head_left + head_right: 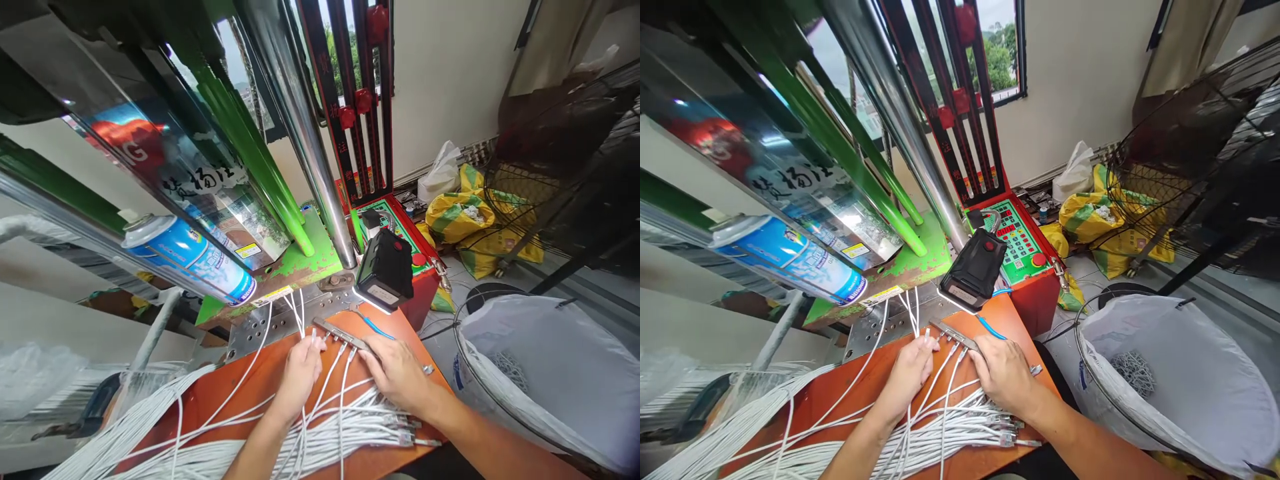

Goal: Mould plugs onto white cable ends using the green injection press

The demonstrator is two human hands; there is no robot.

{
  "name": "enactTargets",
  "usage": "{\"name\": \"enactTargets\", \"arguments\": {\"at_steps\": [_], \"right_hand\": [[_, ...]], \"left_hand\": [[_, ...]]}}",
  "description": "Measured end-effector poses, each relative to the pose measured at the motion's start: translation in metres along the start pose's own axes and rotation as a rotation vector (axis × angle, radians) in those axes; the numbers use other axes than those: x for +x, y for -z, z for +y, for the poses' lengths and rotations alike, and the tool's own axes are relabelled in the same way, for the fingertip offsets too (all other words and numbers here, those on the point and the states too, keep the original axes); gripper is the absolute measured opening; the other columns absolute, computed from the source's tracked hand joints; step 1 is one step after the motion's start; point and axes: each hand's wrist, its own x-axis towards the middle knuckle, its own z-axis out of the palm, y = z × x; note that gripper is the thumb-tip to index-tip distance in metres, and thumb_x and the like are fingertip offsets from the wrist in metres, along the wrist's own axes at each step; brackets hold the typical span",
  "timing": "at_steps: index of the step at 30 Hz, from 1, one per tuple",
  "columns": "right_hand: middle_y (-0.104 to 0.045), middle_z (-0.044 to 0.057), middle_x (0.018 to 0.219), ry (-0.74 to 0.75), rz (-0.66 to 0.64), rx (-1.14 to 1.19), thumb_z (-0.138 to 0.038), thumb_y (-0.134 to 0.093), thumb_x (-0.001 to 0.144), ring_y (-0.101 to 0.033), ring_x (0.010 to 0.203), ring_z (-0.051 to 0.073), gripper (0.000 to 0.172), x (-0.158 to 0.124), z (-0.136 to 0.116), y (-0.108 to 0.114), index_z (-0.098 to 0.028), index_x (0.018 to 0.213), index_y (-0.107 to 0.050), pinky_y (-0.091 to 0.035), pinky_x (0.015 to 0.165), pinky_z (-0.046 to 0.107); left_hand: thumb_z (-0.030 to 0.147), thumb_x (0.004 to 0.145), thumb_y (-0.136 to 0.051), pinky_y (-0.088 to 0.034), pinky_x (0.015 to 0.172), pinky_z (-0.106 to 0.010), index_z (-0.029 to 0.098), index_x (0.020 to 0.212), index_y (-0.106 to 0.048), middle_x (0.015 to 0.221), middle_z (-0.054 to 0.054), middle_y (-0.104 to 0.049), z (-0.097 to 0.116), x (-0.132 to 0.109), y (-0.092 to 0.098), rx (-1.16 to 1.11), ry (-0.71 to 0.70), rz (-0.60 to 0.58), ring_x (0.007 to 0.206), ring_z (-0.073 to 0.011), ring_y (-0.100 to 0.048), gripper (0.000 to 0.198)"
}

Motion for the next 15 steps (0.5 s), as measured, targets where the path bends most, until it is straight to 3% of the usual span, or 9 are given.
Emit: {"name": "enactTargets", "arguments": {"at_steps": [5, 10, 15], "right_hand": [[-0.067, 0.005, 0.090, -0.001, -0.025, 0.025, -0.033, -0.040, 0.112, -0.063, 0.083, 0.022, 0.028, 0.000, 0.000, 0.001, -0.021, 0.095, -0.059, -0.039, 0.075, 0.034], [-0.066, 0.005, 0.089, 0.050, -0.051, 0.038, -0.031, -0.040, 0.112, -0.059, 0.080, 0.020, 0.027, 0.001, -0.002, 0.003, -0.021, 0.093, -0.056, -0.037, 0.073, 0.033], [-0.063, 0.004, 0.086, 0.126, -0.050, 0.036, -0.029, -0.040, 0.111, -0.056, 0.075, 0.019, 0.026, 0.001, 0.000, 0.005, -0.021, 0.090, -0.052, -0.034, 0.069, 0.034]], "left_hand": [[0.075, 0.085, -0.062, -0.022, 0.037, -0.020, 0.018, 0.088, -0.055, 0.053, 0.004, -0.055, -0.002, 0.002, -0.004, -0.031, 0.116, -0.093, 0.033, -0.0076, -0.038, 0.058], [0.072, 0.085, -0.064, -0.019, 0.039, -0.021, 0.019, 0.084, -0.057, 0.046, 0.006, -0.046, -0.005, 0.007, -0.005, -0.023, 0.081, -0.084, 0.036, -0.0077, -0.032, 0.054], [0.074, 0.085, -0.063, -0.023, 0.044, -0.022, 0.018, 0.080, -0.061, 0.045, 0.006, -0.043, -0.012, 0.011, -0.004, 0.048, 0.042, -0.113, 0.040, -0.0099, -0.038, 0.056]]}}
